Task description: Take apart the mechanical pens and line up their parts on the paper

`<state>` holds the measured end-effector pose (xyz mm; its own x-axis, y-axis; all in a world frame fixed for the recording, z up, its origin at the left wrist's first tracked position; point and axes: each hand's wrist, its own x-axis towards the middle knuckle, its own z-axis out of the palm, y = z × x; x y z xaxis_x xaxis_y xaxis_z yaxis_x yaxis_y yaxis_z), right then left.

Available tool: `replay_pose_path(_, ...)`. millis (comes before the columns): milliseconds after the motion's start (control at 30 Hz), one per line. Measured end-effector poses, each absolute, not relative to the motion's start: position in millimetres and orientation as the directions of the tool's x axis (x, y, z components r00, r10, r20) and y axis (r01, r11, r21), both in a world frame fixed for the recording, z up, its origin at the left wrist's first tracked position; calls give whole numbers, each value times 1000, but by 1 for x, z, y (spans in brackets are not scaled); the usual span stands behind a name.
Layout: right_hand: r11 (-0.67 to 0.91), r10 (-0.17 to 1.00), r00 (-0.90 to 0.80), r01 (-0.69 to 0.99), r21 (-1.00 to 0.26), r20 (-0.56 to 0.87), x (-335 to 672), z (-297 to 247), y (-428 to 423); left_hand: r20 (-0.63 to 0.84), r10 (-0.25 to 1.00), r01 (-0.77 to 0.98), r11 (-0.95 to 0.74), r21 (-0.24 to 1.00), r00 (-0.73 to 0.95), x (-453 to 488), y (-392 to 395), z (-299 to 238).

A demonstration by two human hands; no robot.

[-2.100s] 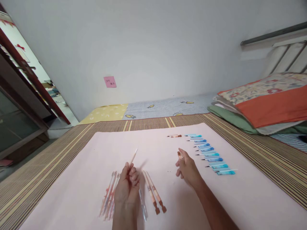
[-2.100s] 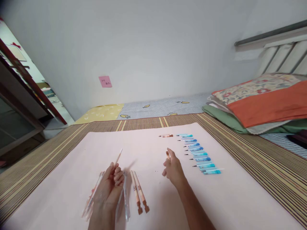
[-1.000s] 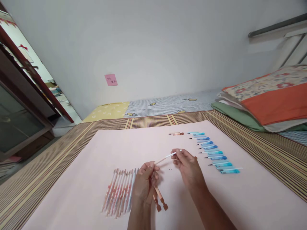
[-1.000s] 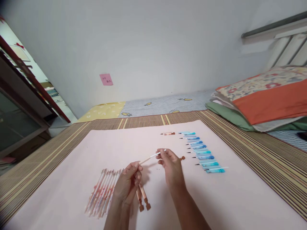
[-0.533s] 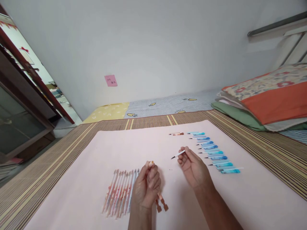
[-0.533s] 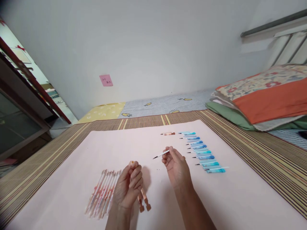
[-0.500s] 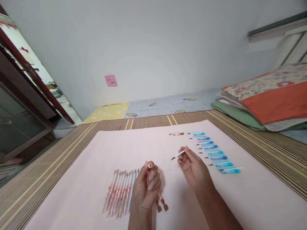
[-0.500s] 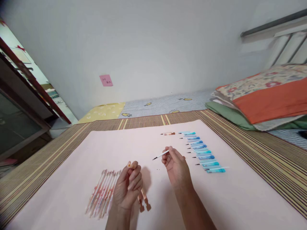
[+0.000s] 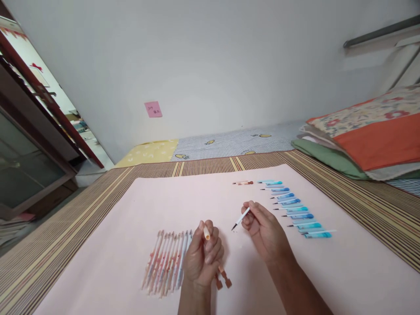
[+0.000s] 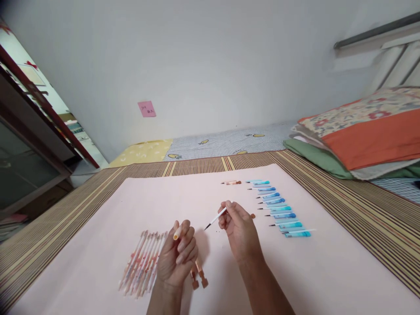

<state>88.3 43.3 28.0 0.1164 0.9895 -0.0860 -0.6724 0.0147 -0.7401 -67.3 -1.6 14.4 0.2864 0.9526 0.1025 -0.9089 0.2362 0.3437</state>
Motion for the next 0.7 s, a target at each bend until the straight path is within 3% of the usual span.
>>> replay_pose_path(100, 31, 993, 103, -662, -749, -49, 86, 31, 41, 72, 959, -909, 233, 345, 273, -67, -2, 15)
replay_pose_path(200, 6, 1000, -13, -593, -805, 17, 82, 32, 38, -13, 967, -889, 239, 392, 254, -66, 1, 12)
replay_pose_path(300, -64, 981, -192, -383, -922, 12, 78, 26, 35, -183, 963, -806, 267, 529, 199, -61, 6, 4)
replay_pose_path(400, -98, 965, -260, -198, -975, -44, 71, 13, 36, -309, 949, -701, 263, 663, 65, -55, 11, -4)
replay_pose_path(467, -140, 971, -225, -231, -963, -87, 65, 2, 39, -335, 942, -657, 231, 718, -34, -52, 13, -5)
replay_pose_path(600, -225, 974, -101, -474, -851, -201, 62, -16, 47, -293, 922, -584, 95, 806, -255, -52, 13, 1)
replay_pose_path(700, -152, 974, 96, -392, -907, -204, 82, -16, 55, -268, 914, -606, 30, 795, -305, -58, 14, 5)
